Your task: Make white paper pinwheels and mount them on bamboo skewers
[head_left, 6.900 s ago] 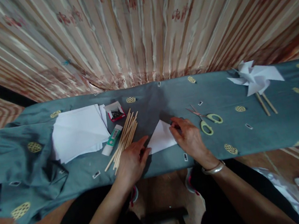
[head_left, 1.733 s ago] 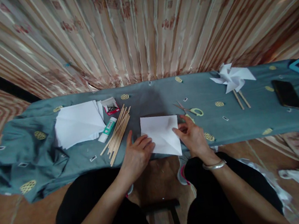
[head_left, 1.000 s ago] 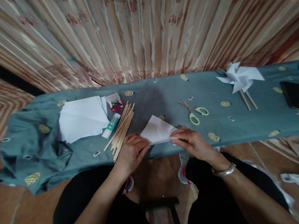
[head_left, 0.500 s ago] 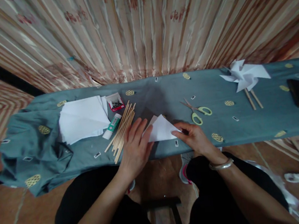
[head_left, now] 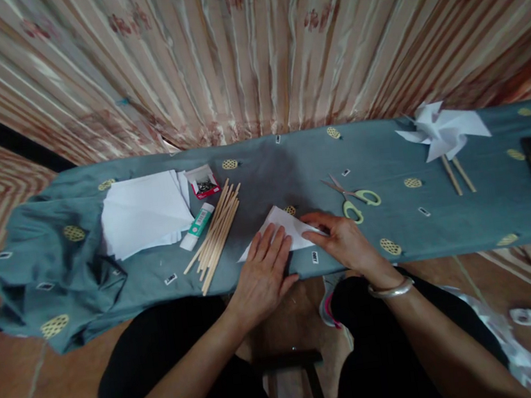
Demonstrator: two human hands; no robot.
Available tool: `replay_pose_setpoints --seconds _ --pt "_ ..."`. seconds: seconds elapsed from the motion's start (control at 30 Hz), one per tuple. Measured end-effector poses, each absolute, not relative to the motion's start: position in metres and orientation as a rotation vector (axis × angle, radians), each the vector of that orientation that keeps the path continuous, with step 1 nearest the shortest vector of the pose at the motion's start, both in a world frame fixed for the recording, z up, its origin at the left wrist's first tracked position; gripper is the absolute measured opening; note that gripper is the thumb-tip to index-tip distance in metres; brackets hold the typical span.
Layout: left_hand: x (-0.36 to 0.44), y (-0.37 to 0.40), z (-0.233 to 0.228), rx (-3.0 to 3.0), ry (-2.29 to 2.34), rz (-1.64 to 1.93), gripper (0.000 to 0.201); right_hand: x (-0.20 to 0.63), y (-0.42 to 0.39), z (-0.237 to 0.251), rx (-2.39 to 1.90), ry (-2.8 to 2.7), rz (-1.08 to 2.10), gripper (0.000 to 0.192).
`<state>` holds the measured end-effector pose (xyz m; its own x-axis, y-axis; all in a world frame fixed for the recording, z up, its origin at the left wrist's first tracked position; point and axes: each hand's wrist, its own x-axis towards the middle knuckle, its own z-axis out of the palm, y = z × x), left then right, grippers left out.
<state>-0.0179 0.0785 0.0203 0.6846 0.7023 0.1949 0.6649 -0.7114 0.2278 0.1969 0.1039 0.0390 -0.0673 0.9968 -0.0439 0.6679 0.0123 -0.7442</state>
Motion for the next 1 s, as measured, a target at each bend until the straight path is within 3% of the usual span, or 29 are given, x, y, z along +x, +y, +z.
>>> replay_pose_setpoints --seconds 1.0 --pt "-0.0160 0.0824 0.0155 2.739 1.154 0.346 0.068 0.1917 0.1056 0.0430 -1.748 -1.882 0.680 0.026"
